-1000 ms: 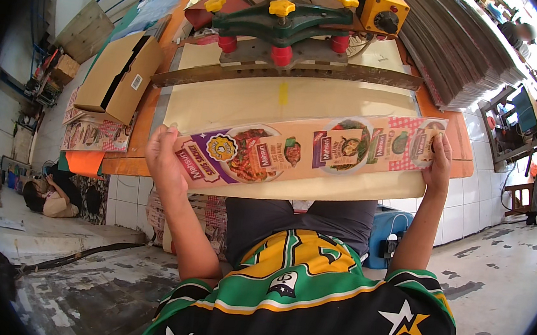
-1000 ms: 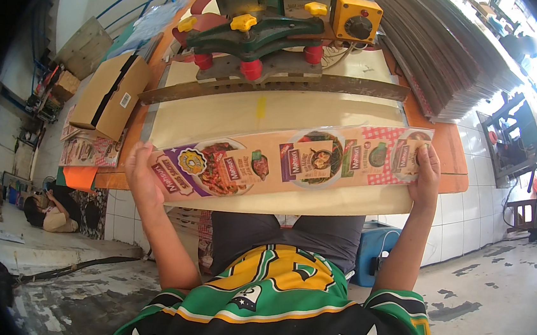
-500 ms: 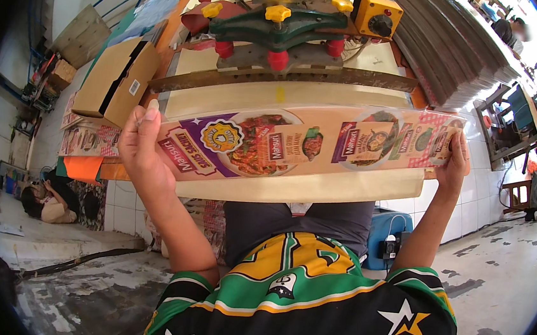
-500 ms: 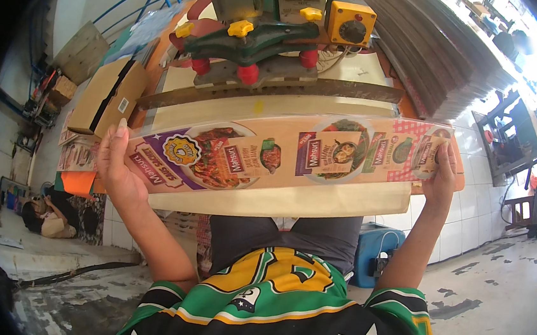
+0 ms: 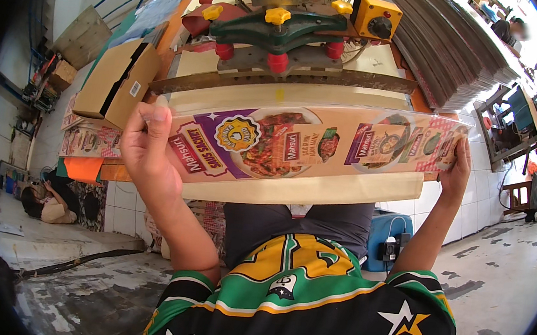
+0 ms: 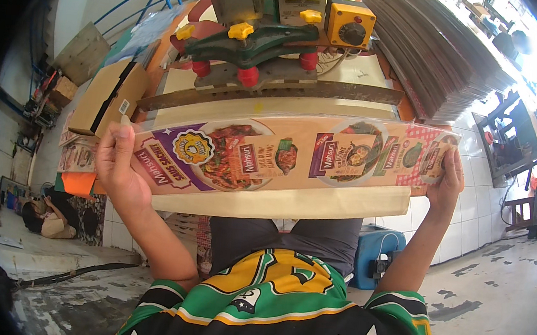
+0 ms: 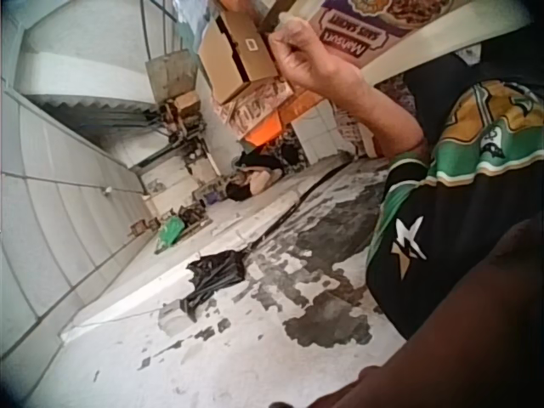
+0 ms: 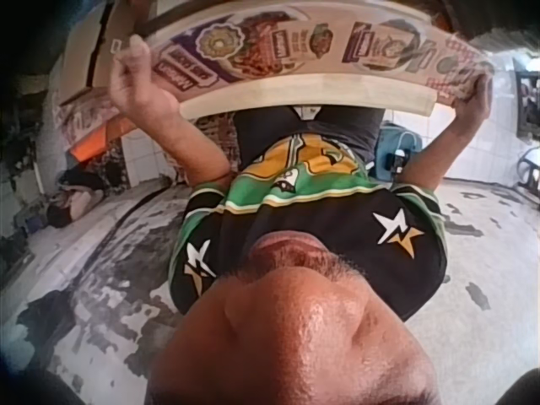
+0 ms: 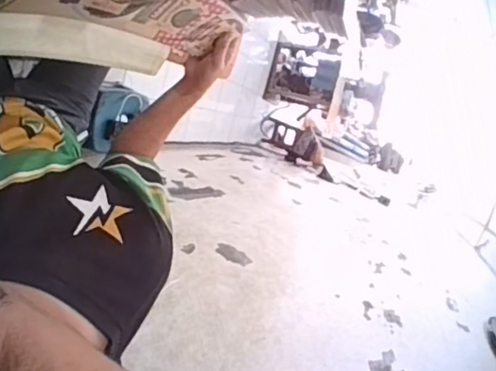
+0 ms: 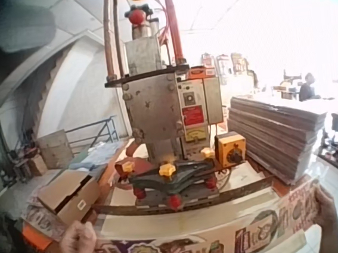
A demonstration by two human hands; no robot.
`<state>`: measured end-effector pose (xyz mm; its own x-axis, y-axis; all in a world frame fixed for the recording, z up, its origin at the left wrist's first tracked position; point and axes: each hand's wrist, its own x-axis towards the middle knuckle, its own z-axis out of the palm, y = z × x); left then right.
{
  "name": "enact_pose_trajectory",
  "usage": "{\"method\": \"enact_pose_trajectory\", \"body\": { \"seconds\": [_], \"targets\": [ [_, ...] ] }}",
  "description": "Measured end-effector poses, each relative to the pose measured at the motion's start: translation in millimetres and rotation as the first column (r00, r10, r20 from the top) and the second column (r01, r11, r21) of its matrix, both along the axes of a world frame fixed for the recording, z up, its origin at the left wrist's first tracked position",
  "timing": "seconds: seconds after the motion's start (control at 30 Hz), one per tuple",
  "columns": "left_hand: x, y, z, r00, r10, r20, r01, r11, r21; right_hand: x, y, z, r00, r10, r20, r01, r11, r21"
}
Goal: The person aligns the edges of printed plastic film and places them under a heat-sealer bar to seal the bags before stacking them.
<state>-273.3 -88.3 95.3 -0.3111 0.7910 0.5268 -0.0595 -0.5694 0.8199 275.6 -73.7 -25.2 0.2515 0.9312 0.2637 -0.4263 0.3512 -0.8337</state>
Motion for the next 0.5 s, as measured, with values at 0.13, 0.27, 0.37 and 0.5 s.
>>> {"method": "enact_pose_trajectory", "body": {
  "seconds": [0.13,0.27,0.37,0.5],
  "targets": [
    [2.9,0.8,-0.9,0.998,-0.052,-0.036,0.051,0.998,-0.031,1.7,0.0,-2.8,1.0,-0.019,0.004,0.019,1.0,-0.011],
    [7.1,-1.5,-1.2,0.994,-0.101,-0.044,0.098,0.994,-0.057,4.4,-1.1,-8.6,0.998,-0.06,-0.03,0.058,0.996,-0.07],
    [10.1,0.6,-1.0,0.992,-0.109,-0.06,0.107,0.993,-0.046,13.0,-2.3,-15.7,0.998,-0.067,-0.011,0.066,0.994,-0.084],
    [14.5,0.0,-1.8,0.994,-0.101,-0.033,0.1,0.994,-0.048,21.7,1.2,-32.9,0.992,-0.128,-0.011,0.126,0.983,-0.133]
  ]
}}
